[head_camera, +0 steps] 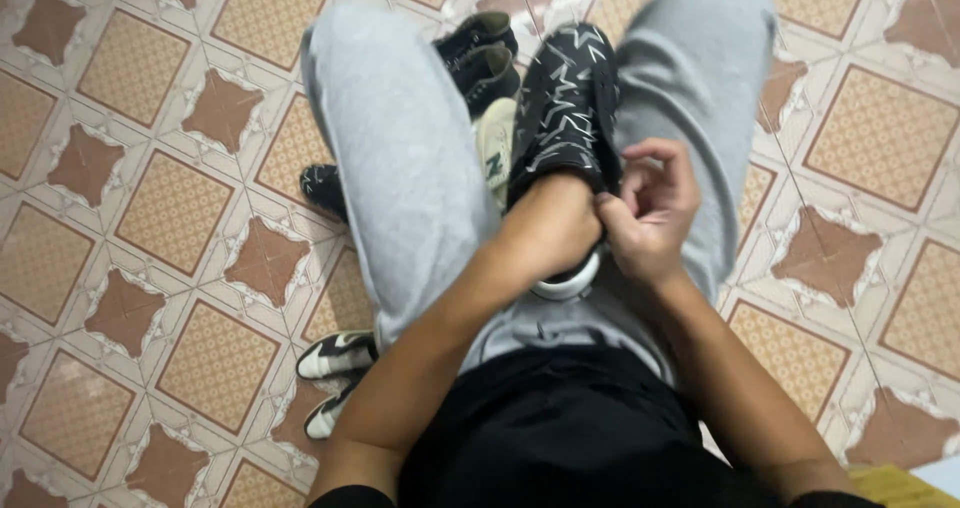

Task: The person is lacing a black sneaker with white star patterns while sitting on a tiled floor.

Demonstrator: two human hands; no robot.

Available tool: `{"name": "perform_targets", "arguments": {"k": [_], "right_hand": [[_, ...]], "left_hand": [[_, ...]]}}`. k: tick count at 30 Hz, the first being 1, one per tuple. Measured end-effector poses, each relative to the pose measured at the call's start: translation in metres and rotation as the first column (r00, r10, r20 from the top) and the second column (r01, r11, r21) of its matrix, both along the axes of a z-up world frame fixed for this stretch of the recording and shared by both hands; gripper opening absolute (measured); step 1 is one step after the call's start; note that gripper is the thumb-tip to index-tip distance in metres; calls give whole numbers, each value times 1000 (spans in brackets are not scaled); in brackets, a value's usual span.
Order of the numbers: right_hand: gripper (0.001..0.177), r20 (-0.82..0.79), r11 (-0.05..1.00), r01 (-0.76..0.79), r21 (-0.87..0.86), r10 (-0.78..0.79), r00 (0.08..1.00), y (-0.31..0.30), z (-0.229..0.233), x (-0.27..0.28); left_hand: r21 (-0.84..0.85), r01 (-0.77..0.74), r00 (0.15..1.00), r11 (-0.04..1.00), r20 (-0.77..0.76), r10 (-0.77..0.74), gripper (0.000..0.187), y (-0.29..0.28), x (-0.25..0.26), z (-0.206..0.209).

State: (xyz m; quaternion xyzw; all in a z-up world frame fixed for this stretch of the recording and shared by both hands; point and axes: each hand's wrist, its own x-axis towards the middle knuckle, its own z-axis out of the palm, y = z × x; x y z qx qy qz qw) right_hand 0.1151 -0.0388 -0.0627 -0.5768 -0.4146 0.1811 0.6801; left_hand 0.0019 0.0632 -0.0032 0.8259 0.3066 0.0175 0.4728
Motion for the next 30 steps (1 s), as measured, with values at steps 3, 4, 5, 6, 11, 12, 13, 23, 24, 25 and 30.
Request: {"name": "perform_targets", "arguments": {"k": [3, 4, 5, 6, 11, 12, 13, 23, 24, 25, 30], "right_hand": [[45, -5, 999, 4, -37, -4, 1000, 5, 12, 11], [45, -7, 999, -8, -31, 8, 1000, 5, 17, 14], [46, -14, 998, -19, -67, 18, 1000, 6, 23, 16], [47, -20, 995, -32, -96, 31, 999, 9, 28, 17], [33, -68, 987, -89, -132, 80, 994, 52, 70, 16], [31, -72, 980, -153, -125, 145, 987, 60, 74, 21], [31, -72, 979, -168, -116, 160, 984, 68, 76, 24], [43, -226, 918, -319, -234, 268, 936, 197, 75, 67], [43, -168, 912, -327, -246, 293, 941, 209, 72, 72], [43, -170, 911, -332, -245, 296, 940, 216, 65, 75], [42, -12, 975, -158, -158, 158, 987, 226, 18, 82]], "left_hand": [[54, 52, 998, 997, -21, -51, 32, -2, 7, 21], [60, 40, 999, 997, -23, -39, 32, 2, 3, 38], [37, 110, 993, 993, -53, -108, 31, 6, -1, 54], [17, 177, 981, 984, -81, -175, 30, 10, -6, 71], [211, -2, 977, 978, 211, -44, 27, 21, -49, 160], [255, -98, 909, 962, 415, -17, 32, 26, -56, 168], [264, -112, 910, 958, 414, -7, 32, 36, -57, 161], [225, -275, 949, 935, -91, 302, 33, 156, -37, 101], [257, -301, 945, 919, -47, 323, 26, 166, -31, 96], [258, -304, 944, 917, -49, 326, 26, 176, -25, 90], [53, -358, 930, 932, -74, 361, 31, 204, 8, 36]]}}
